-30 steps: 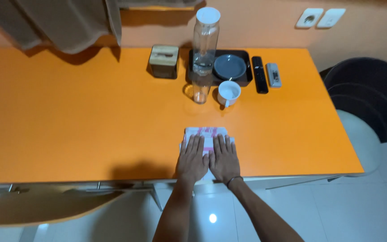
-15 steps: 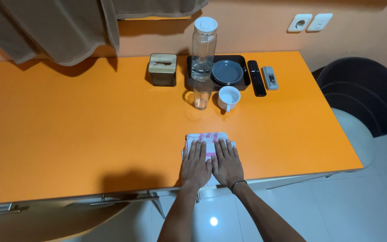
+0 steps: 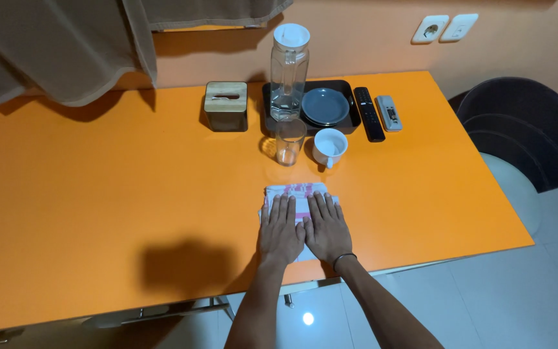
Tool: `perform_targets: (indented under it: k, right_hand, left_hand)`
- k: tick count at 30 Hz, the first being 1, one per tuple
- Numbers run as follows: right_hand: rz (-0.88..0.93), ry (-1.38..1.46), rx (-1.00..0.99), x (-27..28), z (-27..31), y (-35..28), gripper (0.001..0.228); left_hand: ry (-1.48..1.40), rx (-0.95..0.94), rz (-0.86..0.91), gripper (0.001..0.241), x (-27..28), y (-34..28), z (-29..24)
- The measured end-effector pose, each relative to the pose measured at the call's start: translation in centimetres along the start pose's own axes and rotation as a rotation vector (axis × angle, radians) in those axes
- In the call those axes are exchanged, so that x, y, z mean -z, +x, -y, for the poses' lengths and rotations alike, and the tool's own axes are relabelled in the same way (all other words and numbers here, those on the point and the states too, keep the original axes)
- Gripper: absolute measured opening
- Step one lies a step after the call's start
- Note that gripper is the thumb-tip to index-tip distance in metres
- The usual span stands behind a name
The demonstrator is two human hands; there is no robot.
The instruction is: The person wipes an orange table with a cloth, moving a cup and other items aside to clean the surface. Then the person walks to the bed, picks up a pillow, and carries it back to the table area.
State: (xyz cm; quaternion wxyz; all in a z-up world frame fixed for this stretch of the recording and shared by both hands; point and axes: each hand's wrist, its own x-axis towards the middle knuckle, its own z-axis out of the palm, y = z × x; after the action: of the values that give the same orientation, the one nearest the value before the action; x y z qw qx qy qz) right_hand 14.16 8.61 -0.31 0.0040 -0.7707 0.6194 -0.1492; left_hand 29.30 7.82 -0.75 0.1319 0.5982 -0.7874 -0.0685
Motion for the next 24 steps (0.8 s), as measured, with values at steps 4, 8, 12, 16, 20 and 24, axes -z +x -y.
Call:
perform_targets:
  k: [4,8,12,16,20,24]
  right_hand:
    - [-0.016,-0.014,0.002,-0.3,-0.4,1.6,0.062]
    - [-0.029,-0.004,0.003,-0.8,-0.8,3.1,0.062]
    - [0.004,-0.007,-0.016,-0.7,-1.0,4.0,0.062]
    - [0.008,-0.014,-0.012,-0.8,-0.8,3.5,0.063]
    - [0.002,-0.020,-0.014,-0.8,-0.6,2.7,0.062]
    - [0.015,0.002,-0.022,-0.1,0.3,1.2,0.062]
  left_hand:
    - [0.026,-0.011,0.011,0.069,0.4,1.6,0.4]
    - [0.008,-0.009,0.014,0.069,0.6,3.2,0.9]
    - [0.030,-0.023,-0.005,0.070,0.6,4.1,1.0]
    - [0.027,-0.029,-0.026,0.069,0.4,3.3,0.9]
    - [0.003,-0.032,-0.081,0.066,0.4,2.3,0.7]
    - [0.003,-0.031,-0.042,0.066,1.2,0.6,0.5]
